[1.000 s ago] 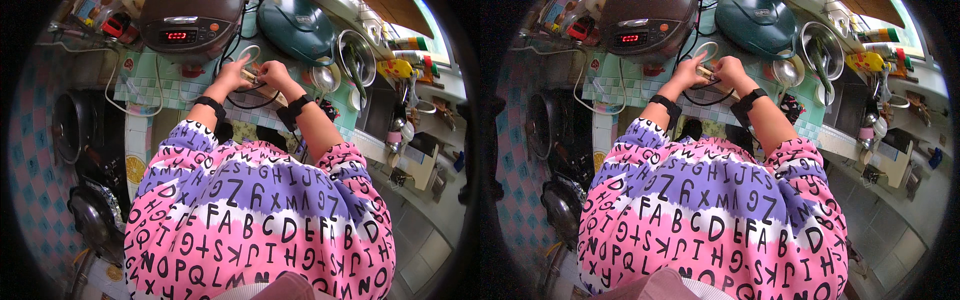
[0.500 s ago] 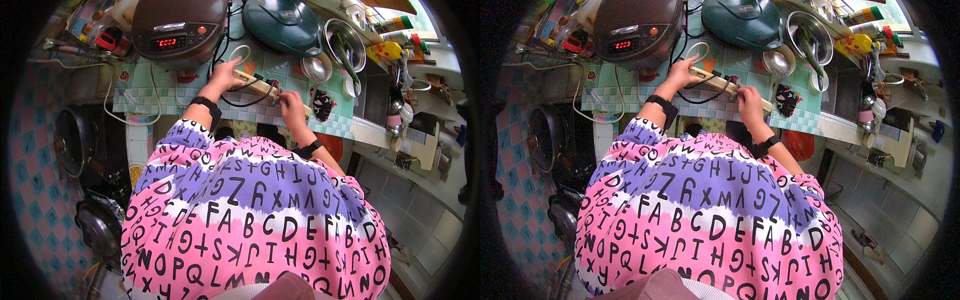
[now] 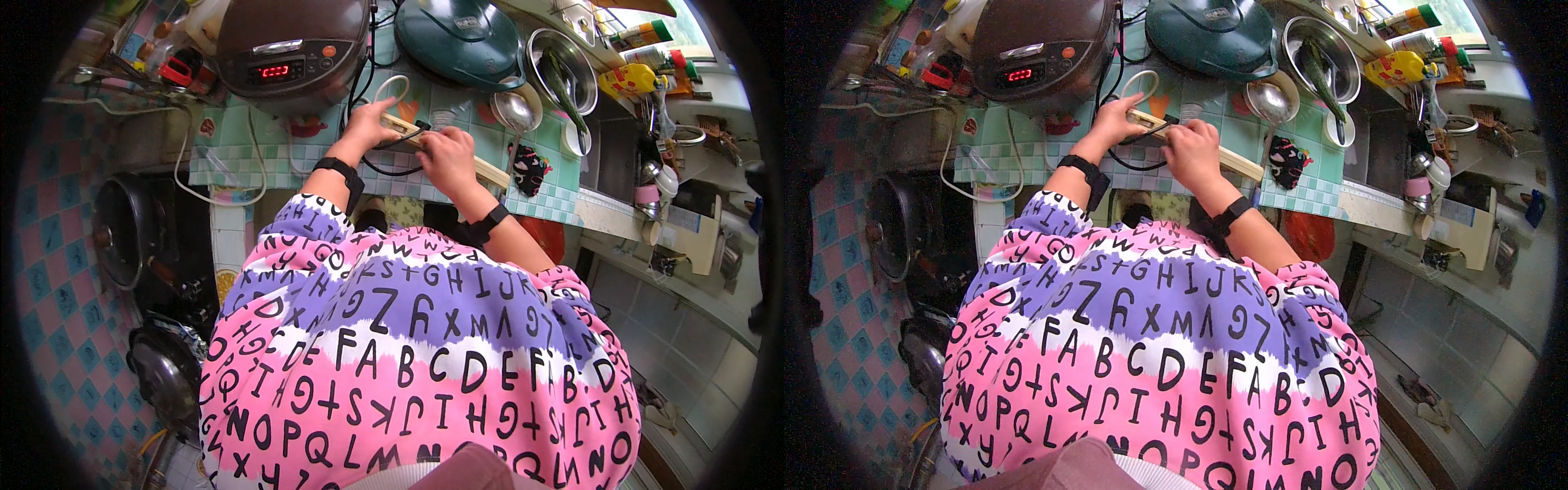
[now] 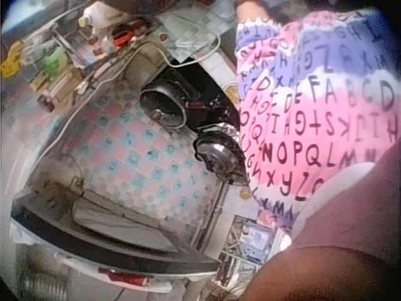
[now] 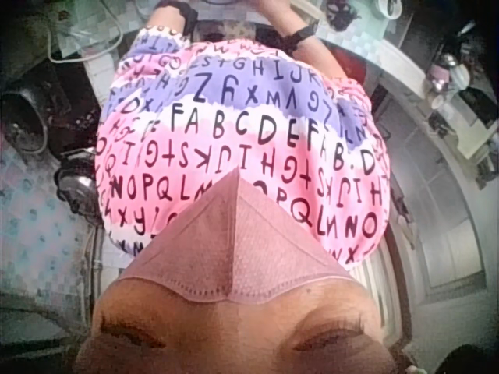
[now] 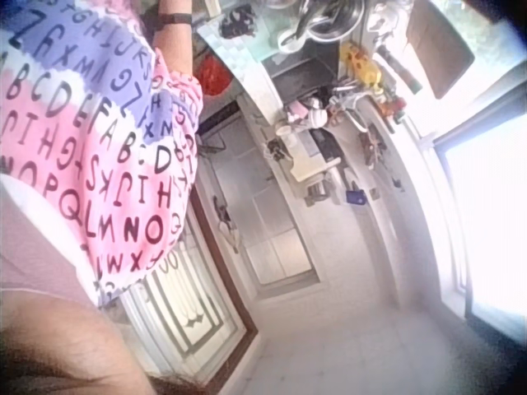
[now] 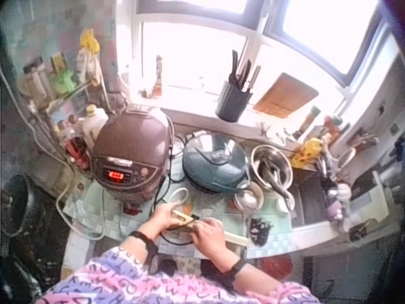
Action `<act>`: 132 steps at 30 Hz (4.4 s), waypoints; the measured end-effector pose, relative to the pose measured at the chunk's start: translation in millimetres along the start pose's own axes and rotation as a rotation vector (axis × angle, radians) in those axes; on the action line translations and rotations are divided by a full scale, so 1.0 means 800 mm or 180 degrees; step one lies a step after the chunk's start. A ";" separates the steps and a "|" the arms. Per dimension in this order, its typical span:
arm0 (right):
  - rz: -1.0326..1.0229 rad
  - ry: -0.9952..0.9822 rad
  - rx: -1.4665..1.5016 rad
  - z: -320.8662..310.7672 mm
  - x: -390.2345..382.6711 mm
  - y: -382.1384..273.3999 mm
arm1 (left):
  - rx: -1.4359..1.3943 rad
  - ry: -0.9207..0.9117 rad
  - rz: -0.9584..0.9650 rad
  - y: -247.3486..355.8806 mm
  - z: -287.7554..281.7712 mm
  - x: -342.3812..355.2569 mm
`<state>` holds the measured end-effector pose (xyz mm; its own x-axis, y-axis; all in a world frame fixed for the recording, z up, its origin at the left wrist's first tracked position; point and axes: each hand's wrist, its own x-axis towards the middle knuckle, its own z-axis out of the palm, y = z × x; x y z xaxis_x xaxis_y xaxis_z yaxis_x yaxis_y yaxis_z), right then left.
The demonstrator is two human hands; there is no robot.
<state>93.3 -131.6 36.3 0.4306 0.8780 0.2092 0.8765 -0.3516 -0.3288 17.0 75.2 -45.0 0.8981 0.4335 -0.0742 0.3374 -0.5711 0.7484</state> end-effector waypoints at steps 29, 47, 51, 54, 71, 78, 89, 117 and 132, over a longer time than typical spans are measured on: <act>-0.0643 0.0027 -0.0806 0.035 0.009 -0.013 | -0.0042 0.0228 0.0118 0.002 0.007 0.002; -0.0716 -0.0220 -0.0260 0.026 0.012 -0.005 | 0.0094 0.0110 0.0134 0.008 0.004 0.001; -0.0643 -0.0209 -0.0463 0.034 0.004 -0.019 | -0.0004 0.0154 0.0141 0.002 0.006 0.002; -0.0080 -0.0025 -0.0624 0.032 -0.004 -0.014 | 0.0027 0.0046 0.0096 0.001 0.009 0.005; -0.0169 0.0139 -0.0882 0.038 0.001 0.008 | -0.0030 0.0118 -0.0204 0.012 0.009 -0.005; -0.0331 0.0382 -0.0080 0.021 0.009 0.023 | -0.0039 0.0021 -0.0230 0.009 0.007 -0.011; -0.0016 0.0586 0.1260 -0.003 0.096 0.036 | 0.0094 0.0169 -0.0101 0.011 0.011 -0.018; 0.1220 -0.1279 0.1476 0.075 0.124 0.053 | -0.0189 0.0088 -0.0226 0.022 0.006 -0.005; 0.1651 -0.1518 0.1822 0.076 0.132 0.059 | -0.0165 0.0165 -0.0296 0.031 0.002 -0.012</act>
<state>166.9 -35.9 -13.2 0.4950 0.7406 -0.4544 0.3016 -0.6369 -0.7095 17.6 55.8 -26.5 0.8473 0.5192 -0.1118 0.4025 -0.4904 0.7730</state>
